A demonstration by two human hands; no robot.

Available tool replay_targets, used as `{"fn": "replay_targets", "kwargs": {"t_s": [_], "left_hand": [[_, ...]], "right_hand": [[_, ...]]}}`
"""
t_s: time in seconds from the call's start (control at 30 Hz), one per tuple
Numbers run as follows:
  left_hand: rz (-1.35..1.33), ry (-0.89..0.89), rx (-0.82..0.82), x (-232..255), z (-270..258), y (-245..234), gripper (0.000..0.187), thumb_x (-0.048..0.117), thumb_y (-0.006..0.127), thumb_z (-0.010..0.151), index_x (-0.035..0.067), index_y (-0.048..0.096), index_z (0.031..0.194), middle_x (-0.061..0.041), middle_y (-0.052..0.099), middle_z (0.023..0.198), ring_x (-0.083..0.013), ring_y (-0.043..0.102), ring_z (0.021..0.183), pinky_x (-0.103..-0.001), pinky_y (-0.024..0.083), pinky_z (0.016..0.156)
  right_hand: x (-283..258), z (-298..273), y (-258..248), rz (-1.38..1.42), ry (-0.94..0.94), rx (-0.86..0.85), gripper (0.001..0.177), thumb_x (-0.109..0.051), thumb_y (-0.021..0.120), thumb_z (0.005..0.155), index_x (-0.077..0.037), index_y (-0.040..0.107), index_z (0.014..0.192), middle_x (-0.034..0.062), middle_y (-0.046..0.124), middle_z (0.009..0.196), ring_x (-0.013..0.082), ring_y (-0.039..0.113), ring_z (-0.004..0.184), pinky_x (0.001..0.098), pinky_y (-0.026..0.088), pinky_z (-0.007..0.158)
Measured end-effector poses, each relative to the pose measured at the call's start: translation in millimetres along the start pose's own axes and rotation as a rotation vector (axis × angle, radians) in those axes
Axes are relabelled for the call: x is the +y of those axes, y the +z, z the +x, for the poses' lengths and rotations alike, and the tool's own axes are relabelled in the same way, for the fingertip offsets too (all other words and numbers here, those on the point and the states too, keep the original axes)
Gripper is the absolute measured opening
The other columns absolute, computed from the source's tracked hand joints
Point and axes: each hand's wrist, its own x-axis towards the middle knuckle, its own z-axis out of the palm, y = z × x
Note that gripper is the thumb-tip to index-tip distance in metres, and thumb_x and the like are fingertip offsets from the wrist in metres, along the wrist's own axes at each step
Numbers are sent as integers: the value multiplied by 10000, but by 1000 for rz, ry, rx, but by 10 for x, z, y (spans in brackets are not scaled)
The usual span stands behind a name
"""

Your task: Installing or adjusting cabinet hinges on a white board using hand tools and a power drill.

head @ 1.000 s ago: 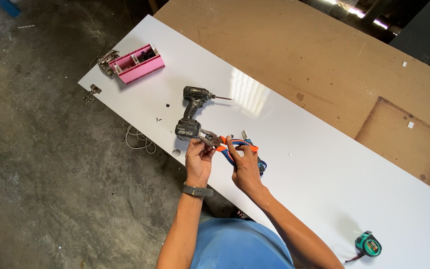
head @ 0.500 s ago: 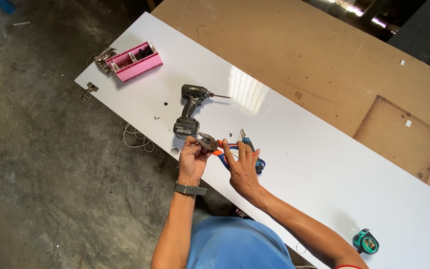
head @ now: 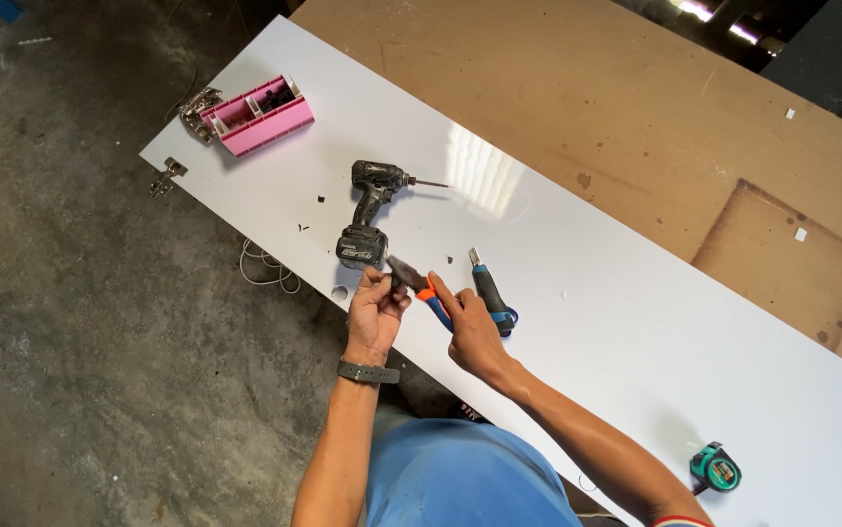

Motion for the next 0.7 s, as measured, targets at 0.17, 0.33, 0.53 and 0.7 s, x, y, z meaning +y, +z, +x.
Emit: {"fn": "replay_targets", "kwargs": {"t_s": [0.17, 0.33, 0.53, 0.7], "left_hand": [[-25, -28, 1, 36, -121, 102, 83, 53, 569, 1028, 99, 599, 967, -67, 632, 843, -164, 594, 762, -314, 516, 703], [-16, -59, 80, 40, -200, 16, 195, 119, 577, 1010, 58, 657, 1177, -56, 627, 829, -127, 583, 727, -277, 535, 699], [-1, -78, 91, 24, -243, -57, 252, 185, 603, 1043, 3, 652, 1211, -45, 623, 842, -118, 596, 747, -273, 560, 733], [158, -24, 144, -22, -226, -185, 246, 120, 603, 995, 50, 653, 1226, -51, 640, 826, -123, 608, 734, -296, 574, 717]], "right_hand": [[300, 135, 288, 237, 419, -145, 980, 137, 492, 776, -228, 229, 1647, 188, 531, 973, 337, 582, 809, 451, 472, 730], [541, -40, 784, 110, 526, -287, 977, 21, 585, 774, -255, 234, 1642, 237, 541, 1014, 375, 593, 897, 463, 514, 740], [465, -12, 1222, 19, 628, -258, 942, -305, 771, 851, -227, 223, 1613, 269, 464, 1208, 420, 506, 1119, 479, 527, 841], [469, 189, 1470, -87, 586, -243, 1021, -333, 789, 839, -120, 187, 1635, 316, 426, 1301, 436, 464, 1189, 529, 493, 903]]}}
